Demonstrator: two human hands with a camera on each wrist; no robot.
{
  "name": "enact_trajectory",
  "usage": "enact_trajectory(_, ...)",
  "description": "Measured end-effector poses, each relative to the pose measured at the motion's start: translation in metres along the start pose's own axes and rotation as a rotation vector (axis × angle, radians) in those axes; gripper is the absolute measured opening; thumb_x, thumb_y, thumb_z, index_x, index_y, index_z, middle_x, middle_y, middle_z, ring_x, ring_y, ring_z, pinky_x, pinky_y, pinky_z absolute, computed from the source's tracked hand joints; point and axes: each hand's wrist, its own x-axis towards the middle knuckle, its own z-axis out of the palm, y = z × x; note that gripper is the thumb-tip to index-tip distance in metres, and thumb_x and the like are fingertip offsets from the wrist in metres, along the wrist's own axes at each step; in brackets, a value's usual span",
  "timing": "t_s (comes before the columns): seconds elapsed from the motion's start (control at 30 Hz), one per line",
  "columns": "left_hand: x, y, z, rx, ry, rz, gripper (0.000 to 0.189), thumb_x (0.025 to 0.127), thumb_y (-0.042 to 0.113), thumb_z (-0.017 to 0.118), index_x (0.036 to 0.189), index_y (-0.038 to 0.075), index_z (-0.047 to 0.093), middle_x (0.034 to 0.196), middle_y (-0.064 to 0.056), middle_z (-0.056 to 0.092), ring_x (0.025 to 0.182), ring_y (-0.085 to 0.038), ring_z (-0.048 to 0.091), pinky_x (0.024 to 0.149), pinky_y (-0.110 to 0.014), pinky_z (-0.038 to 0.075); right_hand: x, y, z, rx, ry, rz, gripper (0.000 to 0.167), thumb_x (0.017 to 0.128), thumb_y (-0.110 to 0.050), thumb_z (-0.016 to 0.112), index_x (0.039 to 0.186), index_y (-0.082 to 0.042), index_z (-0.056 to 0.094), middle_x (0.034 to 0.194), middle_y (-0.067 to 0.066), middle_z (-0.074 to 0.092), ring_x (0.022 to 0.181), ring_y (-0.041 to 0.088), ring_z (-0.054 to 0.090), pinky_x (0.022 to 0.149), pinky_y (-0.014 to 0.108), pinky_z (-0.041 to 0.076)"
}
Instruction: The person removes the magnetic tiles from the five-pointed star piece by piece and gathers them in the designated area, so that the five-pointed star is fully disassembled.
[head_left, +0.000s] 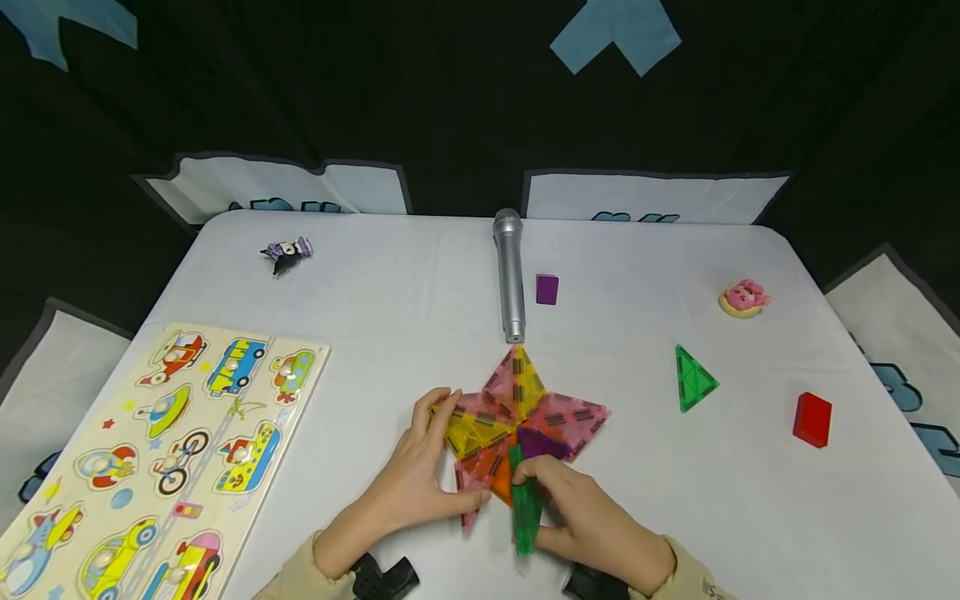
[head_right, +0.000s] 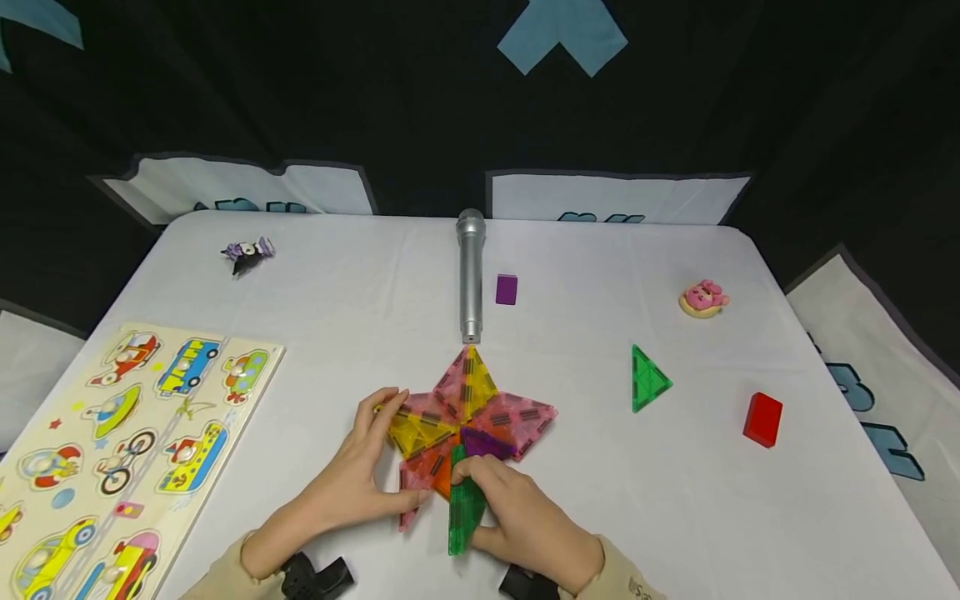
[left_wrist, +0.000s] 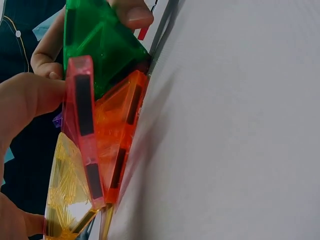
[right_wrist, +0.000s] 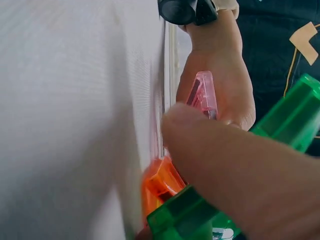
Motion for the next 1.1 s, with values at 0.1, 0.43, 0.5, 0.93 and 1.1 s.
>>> enact_trajectory(0.1, 0.000, 0.003, 0.002, -0.001, 0.005, -0.017, 0.111, 0.063, 0.054, 0.074, 0.144, 0.007, 0.015, 0.144, -0.014, 0.009, 0.119, -0.040, 0.032, 0.089, -0.060, 0.030, 0.001, 0.000, 0.001, -0.009, 0.024, -0.019, 0.042, 0.080, -0.031, 0.069, 0.111, -0.018, 0.045, 0.102, -0.008, 0.049, 0.081, 0.005, 0.049, 0.069, 0.022, 0.046)
enact_trajectory(0.43, -0.006, 0.018, 0.013, -0.009, -0.036, -0.090, 0.129, 0.054, 0.068, 0.071, 0.146, 0.009, 0.002, 0.148, -0.011, -0.018, 0.132, -0.038, 0.005, 0.095, -0.062, 0.011, 0.000, -0.001, 0.003, 0.003, 0.055, -0.022, 0.038, 0.082, -0.030, 0.067, 0.113, -0.020, 0.048, 0.102, -0.007, 0.054, 0.081, 0.005, 0.054, 0.068, 0.020, 0.047)
enact_trajectory(0.5, -0.006, 0.018, 0.013, -0.027, -0.035, -0.096, 0.128, 0.055, 0.065, 0.073, 0.146, 0.009, 0.002, 0.148, -0.011, -0.017, 0.132, -0.038, 0.004, 0.095, -0.063, 0.010, 0.000, -0.001, 0.002, -0.001, 0.060, -0.040, 0.037, 0.081, -0.027, 0.068, 0.113, -0.019, 0.049, 0.103, -0.006, 0.055, 0.082, 0.005, 0.054, 0.068, 0.020, 0.047)
enact_trajectory(0.93, -0.005, 0.017, 0.019, -0.006, -0.038, -0.109, 0.127, 0.055, 0.043, 0.078, 0.144, 0.005, -0.003, 0.146, -0.014, -0.023, 0.131, -0.040, 0.007, 0.094, -0.053, 0.009, -0.001, -0.001, 0.000, 0.136, 0.023, -0.029, 0.036, 0.078, -0.024, 0.071, 0.107, -0.014, 0.053, 0.096, -0.001, 0.061, 0.079, 0.004, 0.059, 0.067, 0.018, 0.048)
enact_trajectory(1.1, -0.003, 0.019, 0.017, -0.157, -0.011, -0.081, 0.113, 0.066, 0.039, 0.071, 0.143, 0.000, -0.002, 0.145, -0.017, -0.023, 0.131, -0.043, 0.001, 0.090, -0.052, 0.006, -0.001, 0.000, 0.001, 0.100, 0.039, -0.057, 0.034, 0.079, -0.026, 0.069, 0.107, -0.015, 0.053, 0.098, -0.002, 0.061, 0.078, 0.004, 0.058, 0.066, 0.017, 0.047)
